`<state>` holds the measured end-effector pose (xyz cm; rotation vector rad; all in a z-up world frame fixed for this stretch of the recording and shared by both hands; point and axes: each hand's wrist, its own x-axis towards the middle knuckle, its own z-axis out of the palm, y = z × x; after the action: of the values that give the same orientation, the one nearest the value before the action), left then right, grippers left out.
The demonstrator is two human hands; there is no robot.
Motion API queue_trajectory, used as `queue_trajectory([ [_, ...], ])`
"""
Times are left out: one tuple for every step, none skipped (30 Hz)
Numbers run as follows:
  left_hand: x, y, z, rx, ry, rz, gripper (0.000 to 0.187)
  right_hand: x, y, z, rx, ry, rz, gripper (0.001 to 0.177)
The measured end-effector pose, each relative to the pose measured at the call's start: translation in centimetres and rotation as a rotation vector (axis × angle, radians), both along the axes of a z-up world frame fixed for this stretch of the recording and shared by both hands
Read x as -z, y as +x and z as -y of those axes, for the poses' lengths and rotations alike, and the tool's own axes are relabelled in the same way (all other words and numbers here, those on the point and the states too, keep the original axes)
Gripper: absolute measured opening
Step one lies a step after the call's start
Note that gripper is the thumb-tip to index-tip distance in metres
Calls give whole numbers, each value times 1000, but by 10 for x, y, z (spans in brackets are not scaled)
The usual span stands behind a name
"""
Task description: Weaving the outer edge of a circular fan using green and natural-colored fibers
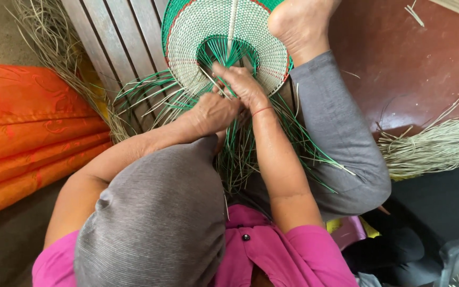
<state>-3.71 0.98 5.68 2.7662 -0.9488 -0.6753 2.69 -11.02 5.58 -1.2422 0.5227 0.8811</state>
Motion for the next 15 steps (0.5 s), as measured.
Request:
queue_trajectory([
  [-1, -2, 3, -3, 0, 1, 19, 14, 0, 4, -3, 0, 1, 46],
  [-2, -5, 5, -16, -27, -100, 20, 29, -1, 7, -86, 10, 32, 36],
  [-2, -7, 8, -30, -55, -201, 22, 43, -2, 10, -170, 20, 64, 27],
  [-27, 2, 2, -31, -53, -202, 22, 28, 3, 13, -171, 22, 63, 27],
  [-51, 11, -3, 10, -145, -303, 31, 14, 7, 16, -187, 12, 68, 22],
  [-74, 18, -7, 48, -241, -405, 44, -1, 10, 21, -207, 0, 71, 18],
  [-72, 24, -23, 43, -243, -408, 44, 3, 13, 23, -211, 0, 67, 18],
  [-70, 31, -38, -165, -132, -388, 37, 8, 15, 26, -214, -12, 76, 22],
  [-67, 36, -53, -372, -19, -365, 35, 11, 16, 28, -216, -25, 85, 26],
  [-46, 43, -68, -378, -20, -363, 35, 7, 16, 28, -223, -24, 86, 26],
  [-25, 49, -84, -541, -25, -256, 38, 3, 16, 27, -217, -14, 57, 27],
  [-4, 57, -101, -706, -29, -138, 45, -2, 19, 25, -214, 0, 34, 28],
  [14, 46, -96, -716, -28, -131, 45, 1, 19, 24, -225, 3, 41, 28],
  [34, 36, -90, -717, 58, -54, 52, 5, 17, 25, -214, 34, 31, 28],
  [54, 25, -84, -717, 144, 22, 61, 9, 15, 26, -202, 64, 21, 30],
])
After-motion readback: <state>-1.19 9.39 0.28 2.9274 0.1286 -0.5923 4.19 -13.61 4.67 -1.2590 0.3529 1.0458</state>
